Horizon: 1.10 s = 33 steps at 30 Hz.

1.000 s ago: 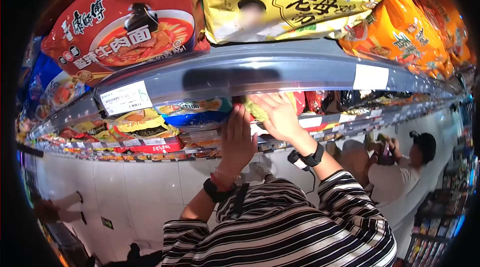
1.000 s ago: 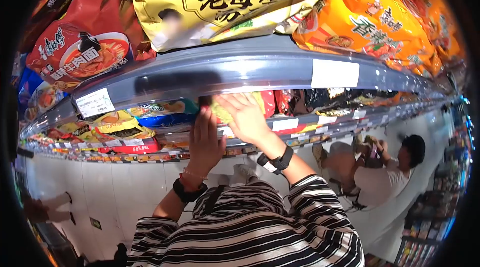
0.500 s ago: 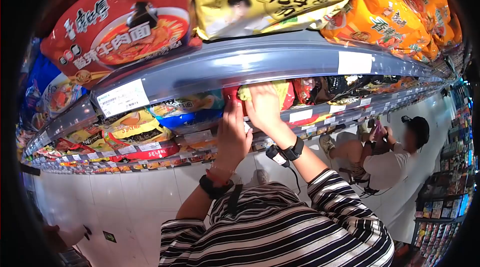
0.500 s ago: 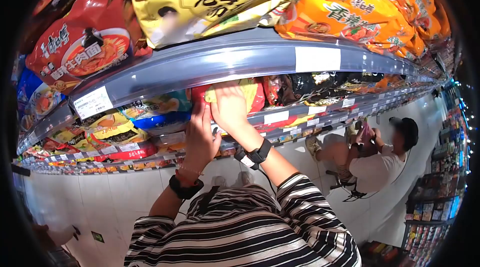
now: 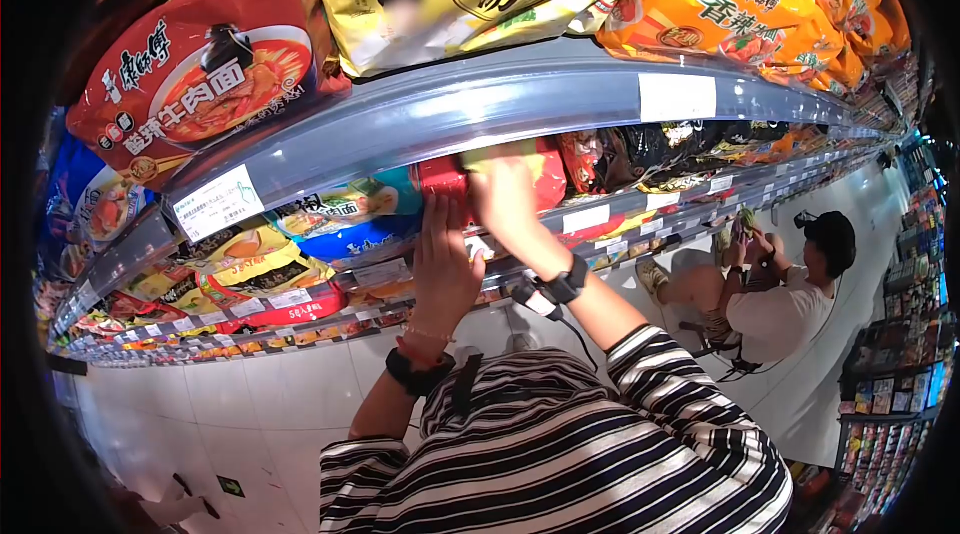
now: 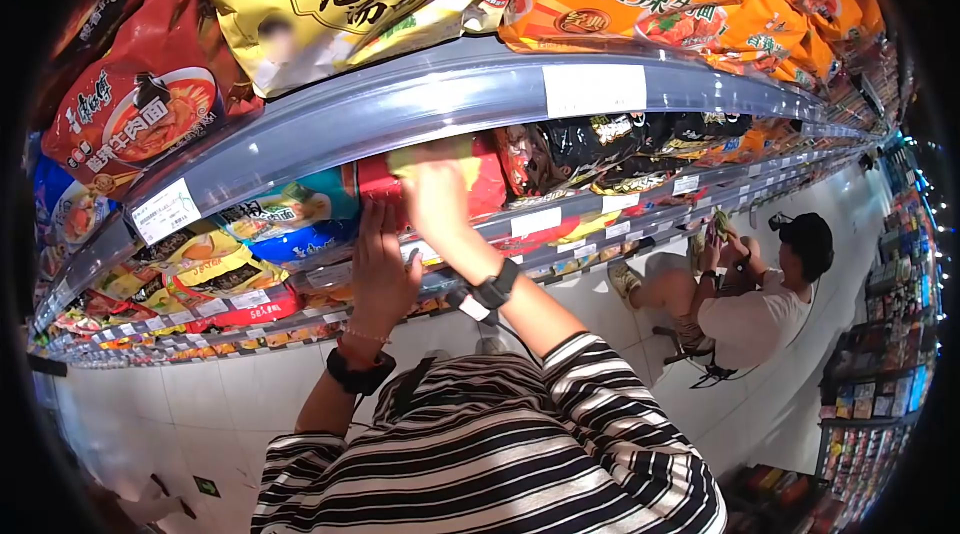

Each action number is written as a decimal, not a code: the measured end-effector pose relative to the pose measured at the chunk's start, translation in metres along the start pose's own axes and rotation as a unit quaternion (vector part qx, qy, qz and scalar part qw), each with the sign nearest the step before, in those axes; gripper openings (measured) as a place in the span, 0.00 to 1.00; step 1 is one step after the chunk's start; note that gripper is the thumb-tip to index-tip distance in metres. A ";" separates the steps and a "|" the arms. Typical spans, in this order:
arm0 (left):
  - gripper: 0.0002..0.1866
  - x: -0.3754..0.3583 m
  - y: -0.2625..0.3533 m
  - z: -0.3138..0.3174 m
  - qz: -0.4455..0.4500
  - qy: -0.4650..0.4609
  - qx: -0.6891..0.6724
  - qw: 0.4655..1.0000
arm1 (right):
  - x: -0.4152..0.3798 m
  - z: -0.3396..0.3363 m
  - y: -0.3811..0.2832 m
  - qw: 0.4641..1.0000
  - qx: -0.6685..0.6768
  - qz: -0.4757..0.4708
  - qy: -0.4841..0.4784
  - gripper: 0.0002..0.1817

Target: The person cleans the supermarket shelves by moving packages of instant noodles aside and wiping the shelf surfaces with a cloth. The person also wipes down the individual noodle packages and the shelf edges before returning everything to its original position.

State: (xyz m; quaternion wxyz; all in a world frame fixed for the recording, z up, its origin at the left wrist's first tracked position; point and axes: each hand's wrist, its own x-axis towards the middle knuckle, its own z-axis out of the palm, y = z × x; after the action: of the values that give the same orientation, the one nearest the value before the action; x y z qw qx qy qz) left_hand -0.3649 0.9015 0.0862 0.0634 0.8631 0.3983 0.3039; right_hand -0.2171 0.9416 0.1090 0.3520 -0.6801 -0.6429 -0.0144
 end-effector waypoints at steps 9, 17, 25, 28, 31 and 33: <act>0.35 -0.003 -0.003 0.002 0.009 -0.008 0.010 1.000 | -0.010 -0.013 0.008 0.982 0.074 -0.171 0.035 0.13; 0.40 0.002 -0.001 -0.004 0.003 -0.013 0.000 1.000 | 0.001 -0.021 0.017 0.990 -0.135 -0.004 -0.036 0.09; 0.39 -0.006 -0.006 0.008 0.021 0.011 0.019 1.000 | 0.016 0.017 -0.011 0.956 0.161 -0.233 0.075 0.07; 0.40 0.000 0.001 -0.004 0.005 -0.012 0.029 1.000 | 0.010 0.000 0.018 0.983 -0.044 -0.176 -0.025 0.08; 0.42 0.001 0.002 -0.005 0.001 -0.016 0.032 0.999 | 0.007 -0.030 0.033 0.986 -0.133 -0.041 -0.088 0.11; 0.42 0.001 0.001 -0.005 0.002 -0.017 0.031 0.999 | 0.006 -0.033 0.039 0.981 -0.162 0.000 -0.105 0.12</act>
State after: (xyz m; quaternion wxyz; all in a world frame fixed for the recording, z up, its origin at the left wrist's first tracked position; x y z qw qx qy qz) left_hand -0.3669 0.9005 0.0910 0.0430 0.8706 0.4042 0.2771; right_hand -0.1676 0.9335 0.1189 0.1677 -0.7257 -0.6656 -0.0475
